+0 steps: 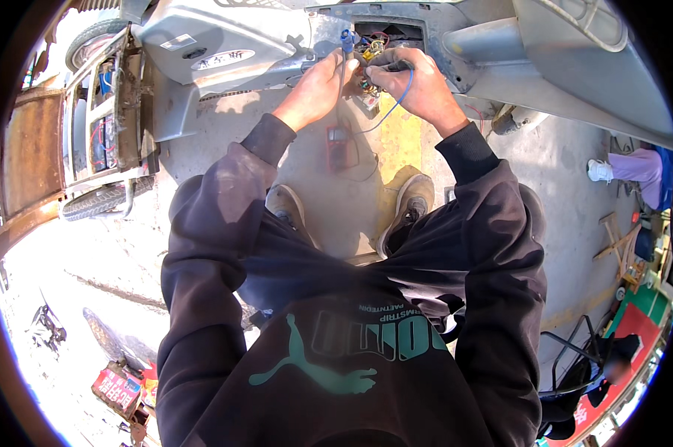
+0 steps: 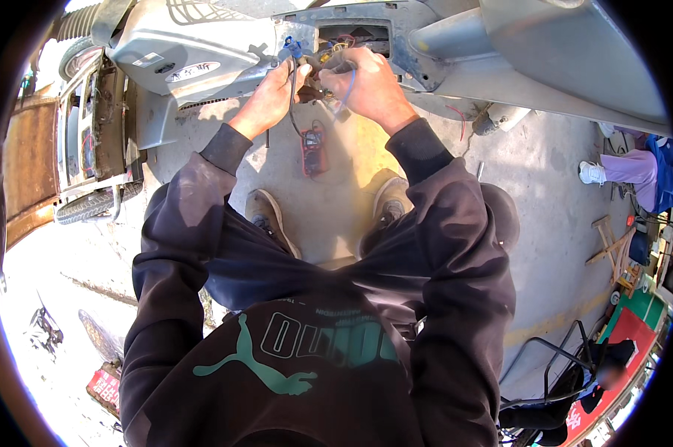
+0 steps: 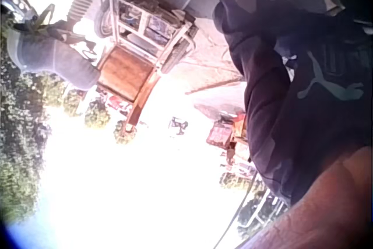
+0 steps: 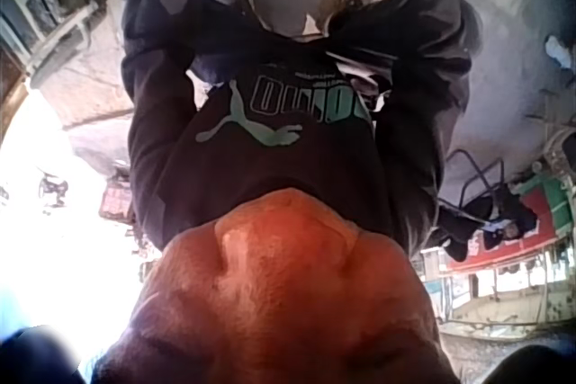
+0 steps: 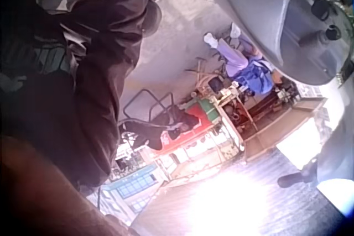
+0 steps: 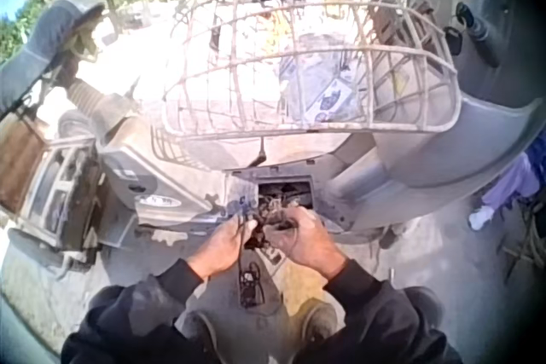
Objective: The person squats in front of a scooter and works on the exposed wiring under the seat. They use a multimeter to test connections and handle various wires and a silver cylindrical component, likely a controller or battery, within the scooter's frame.
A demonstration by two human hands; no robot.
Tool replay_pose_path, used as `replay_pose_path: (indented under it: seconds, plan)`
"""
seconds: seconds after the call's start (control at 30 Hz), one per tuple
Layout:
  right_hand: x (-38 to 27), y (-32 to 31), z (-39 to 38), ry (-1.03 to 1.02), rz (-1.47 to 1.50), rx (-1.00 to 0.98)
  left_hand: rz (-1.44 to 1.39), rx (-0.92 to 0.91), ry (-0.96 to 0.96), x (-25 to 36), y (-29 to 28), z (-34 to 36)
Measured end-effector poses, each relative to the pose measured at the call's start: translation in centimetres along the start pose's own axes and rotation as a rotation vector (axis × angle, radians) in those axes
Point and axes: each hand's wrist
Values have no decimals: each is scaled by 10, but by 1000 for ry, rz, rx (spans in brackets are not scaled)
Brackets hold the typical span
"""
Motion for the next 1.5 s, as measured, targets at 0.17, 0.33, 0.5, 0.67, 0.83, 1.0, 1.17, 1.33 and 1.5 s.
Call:
replay_pose_path:
  seconds: [0.17,0.33,0.5,0.67,0.83,1.0,1.17,1.33,1.5]
  plan:
    - [-4,0,-5,14,-1,9,-83,-7,-37,10,0,-3]
    - [-9,4,-11,-120,-110,98,-284,-52,19,10,1,-4]
    - [-4,-5,-4,-250,-107,-66,-132,-68,-38,15,0,-6]
    - [-5,-4,-8,-109,10,85,-534,-119,-18,-1,5,-3]
    - [-11,-9,-18,15,188,185,-507,-125,-33,-3,4,-1]
    - [-16,-1,-33,-105,-25,116,-375,-83,13,-1,4,-3]
    - [-21,3,-42,-121,59,143,-141,-40,81,-23,0,1]
    - [-6,13,-42,53,439,122,-135,-46,91,-18,3,3]
    - [-7,10,-38,120,487,58,-210,-53,76,-18,3,2]
Point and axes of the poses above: each hand's wrist, its own z-axis towards the middle knuckle, its own y-axis out of the palm, x = y × z, and after that the axes turned 3 degrees about -x, right-handed
